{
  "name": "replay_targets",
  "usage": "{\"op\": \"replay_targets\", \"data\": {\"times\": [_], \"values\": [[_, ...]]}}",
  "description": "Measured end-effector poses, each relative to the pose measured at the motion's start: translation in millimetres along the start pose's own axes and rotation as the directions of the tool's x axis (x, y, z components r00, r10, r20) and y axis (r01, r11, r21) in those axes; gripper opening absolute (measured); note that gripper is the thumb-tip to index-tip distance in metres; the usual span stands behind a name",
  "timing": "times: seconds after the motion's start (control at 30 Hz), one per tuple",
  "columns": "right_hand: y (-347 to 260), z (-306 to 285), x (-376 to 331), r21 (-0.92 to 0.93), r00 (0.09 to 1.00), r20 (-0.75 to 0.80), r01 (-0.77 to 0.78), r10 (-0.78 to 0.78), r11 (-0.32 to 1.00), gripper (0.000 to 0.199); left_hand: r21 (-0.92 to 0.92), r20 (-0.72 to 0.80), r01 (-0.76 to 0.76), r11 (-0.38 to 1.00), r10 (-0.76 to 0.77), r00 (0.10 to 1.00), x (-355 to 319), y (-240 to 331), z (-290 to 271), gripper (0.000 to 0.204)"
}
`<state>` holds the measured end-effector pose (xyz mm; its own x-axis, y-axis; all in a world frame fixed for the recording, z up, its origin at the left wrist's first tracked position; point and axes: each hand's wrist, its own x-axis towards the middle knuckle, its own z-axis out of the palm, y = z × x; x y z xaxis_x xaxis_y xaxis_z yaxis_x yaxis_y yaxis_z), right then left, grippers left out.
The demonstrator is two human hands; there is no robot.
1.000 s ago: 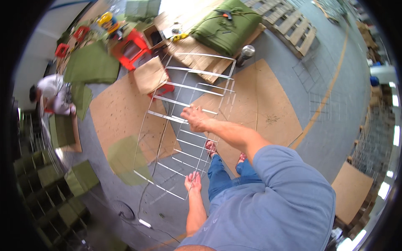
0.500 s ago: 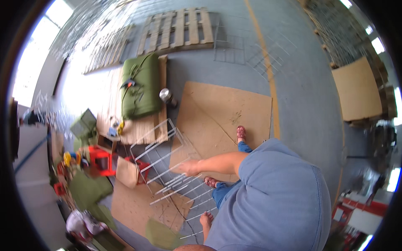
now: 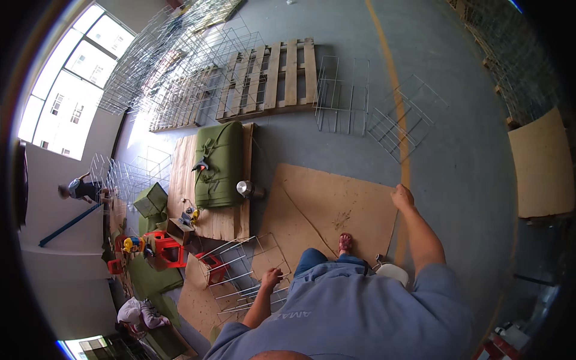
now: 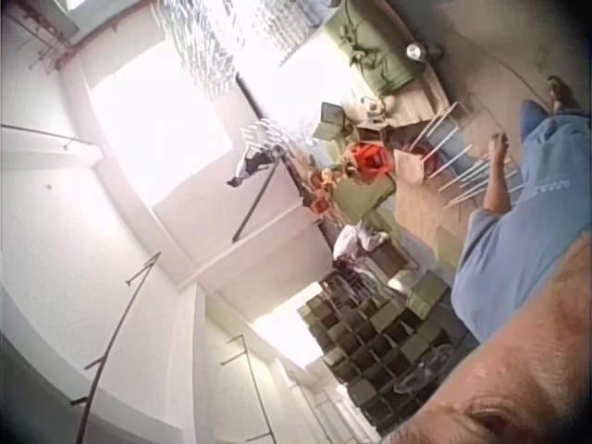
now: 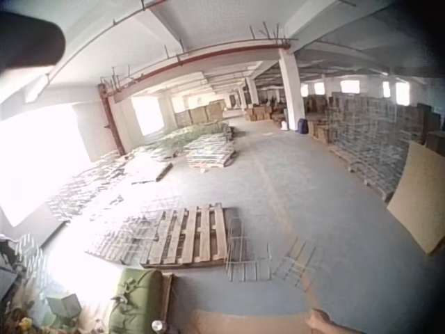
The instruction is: Cover metal wire frames with green fabric using a glue gun to secure it.
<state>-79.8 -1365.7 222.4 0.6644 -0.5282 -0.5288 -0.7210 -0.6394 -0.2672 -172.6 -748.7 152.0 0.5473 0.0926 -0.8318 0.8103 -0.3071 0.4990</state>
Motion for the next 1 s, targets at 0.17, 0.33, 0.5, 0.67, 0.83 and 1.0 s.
{"op": "replay_targets", "data": {"times": [0.17,0.33,0.5,0.67,0.83,1.0], "values": [[40,-43,64,0.131,0.995,-0.078,-0.055,0.065,0.990,0.043,0.386,0.060,-0.125,0.914,0.111,0.992,82,128,52,0.039],[48,-87,151,0.176,0.978,-0.148,-0.120,0.147,0.977,0.044,0.466,0.105,-0.189,0.864,0.158,0.982,170,254,121,0.036],[91,-141,233,0.157,0.935,-0.085,-0.329,0.345,0.931,0.045,0.556,0.218,-0.263,0.788,0.167,0.962,262,389,227,0.036],[71,-198,306,0.093,0.880,-0.001,-0.473,0.475,0.876,0.045,0.570,0.324,-0.485,0.663,0.361,0.874,300,559,306,0.040],[165,-185,422,0.159,0.889,-0.119,-0.422,0.442,0.892,0.040,0.489,0.693,-0.872,-0.038,0.624,0.361,367,665,439,0.026],[145,-156,624,0.037,0.915,0.061,-0.402,0.400,0.915,0.046,0.705,0.501,-0.633,0.321,0.407,0.764,415,697,532,0.030]]}}
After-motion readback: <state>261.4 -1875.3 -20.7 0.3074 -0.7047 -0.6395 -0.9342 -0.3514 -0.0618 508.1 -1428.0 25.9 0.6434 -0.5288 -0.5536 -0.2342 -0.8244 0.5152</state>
